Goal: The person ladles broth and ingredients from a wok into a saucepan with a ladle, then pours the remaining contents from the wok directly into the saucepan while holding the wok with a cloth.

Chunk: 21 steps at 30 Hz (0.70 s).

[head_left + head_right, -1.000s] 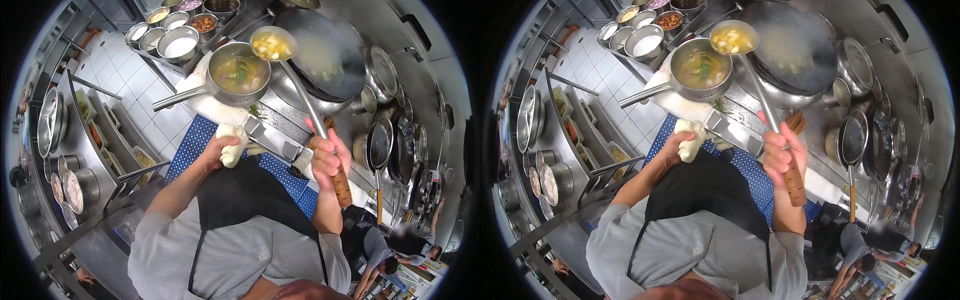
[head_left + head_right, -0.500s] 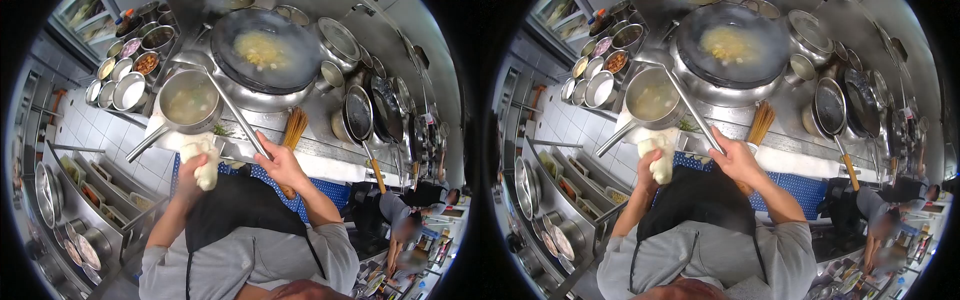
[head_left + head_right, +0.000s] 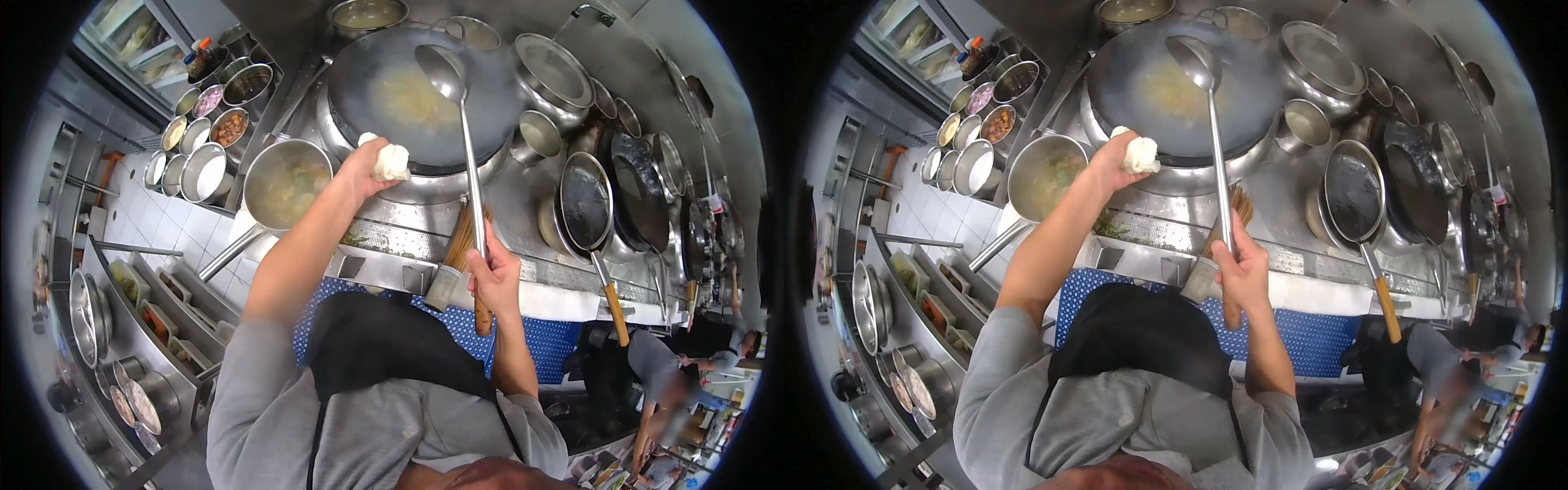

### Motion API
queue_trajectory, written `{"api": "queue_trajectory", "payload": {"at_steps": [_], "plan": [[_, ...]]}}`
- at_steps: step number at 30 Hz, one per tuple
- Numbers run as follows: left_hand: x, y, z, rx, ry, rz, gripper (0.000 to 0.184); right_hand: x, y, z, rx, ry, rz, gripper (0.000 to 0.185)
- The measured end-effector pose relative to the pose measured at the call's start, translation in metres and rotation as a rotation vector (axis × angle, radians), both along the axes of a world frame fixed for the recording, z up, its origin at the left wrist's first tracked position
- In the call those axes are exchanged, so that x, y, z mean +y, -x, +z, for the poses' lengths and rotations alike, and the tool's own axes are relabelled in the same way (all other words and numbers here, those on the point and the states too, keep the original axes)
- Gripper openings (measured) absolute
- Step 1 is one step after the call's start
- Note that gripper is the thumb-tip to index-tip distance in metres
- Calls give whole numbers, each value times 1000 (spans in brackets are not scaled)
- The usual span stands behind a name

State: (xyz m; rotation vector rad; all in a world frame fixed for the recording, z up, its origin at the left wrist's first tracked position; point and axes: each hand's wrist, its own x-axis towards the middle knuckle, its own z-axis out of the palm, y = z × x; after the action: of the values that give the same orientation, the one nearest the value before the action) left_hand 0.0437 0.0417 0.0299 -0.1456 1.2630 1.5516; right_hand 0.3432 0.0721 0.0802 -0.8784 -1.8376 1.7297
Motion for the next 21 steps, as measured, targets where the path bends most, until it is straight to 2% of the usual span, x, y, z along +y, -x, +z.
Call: {"api": "queue_trajectory", "payload": {"at_steps": [1,5,8,11,14,15,18,19,21], "plan": [[1,-12,12,-33,9,74,21,7,-5,-10,33,19,-3,55],[8,-35,3,-57,-126,146,18,30,-10,-34,43,43,-5,55],[8,-34,-6,-129,-91,154,17,44,-15,-54,49,4,4,55],[9,-21,2,-203,-44,33,15,48,-21,-64,19,-24,10,55],[31,-13,-14,-89,32,56,16,44,-24,-65,-1,-73,-14,54],[29,-16,-14,-131,-15,87,18,41,-24,-62,5,-73,-24,54],[27,-27,-21,-44,-29,208,20,26,-24,-61,22,-81,-65,53],[22,-35,-9,-41,-55,241,17,21,-26,-60,20,-86,-82,52],[17,-37,-19,-45,-135,236,15,11,-29,-54,15,-70,-117,54]]}}
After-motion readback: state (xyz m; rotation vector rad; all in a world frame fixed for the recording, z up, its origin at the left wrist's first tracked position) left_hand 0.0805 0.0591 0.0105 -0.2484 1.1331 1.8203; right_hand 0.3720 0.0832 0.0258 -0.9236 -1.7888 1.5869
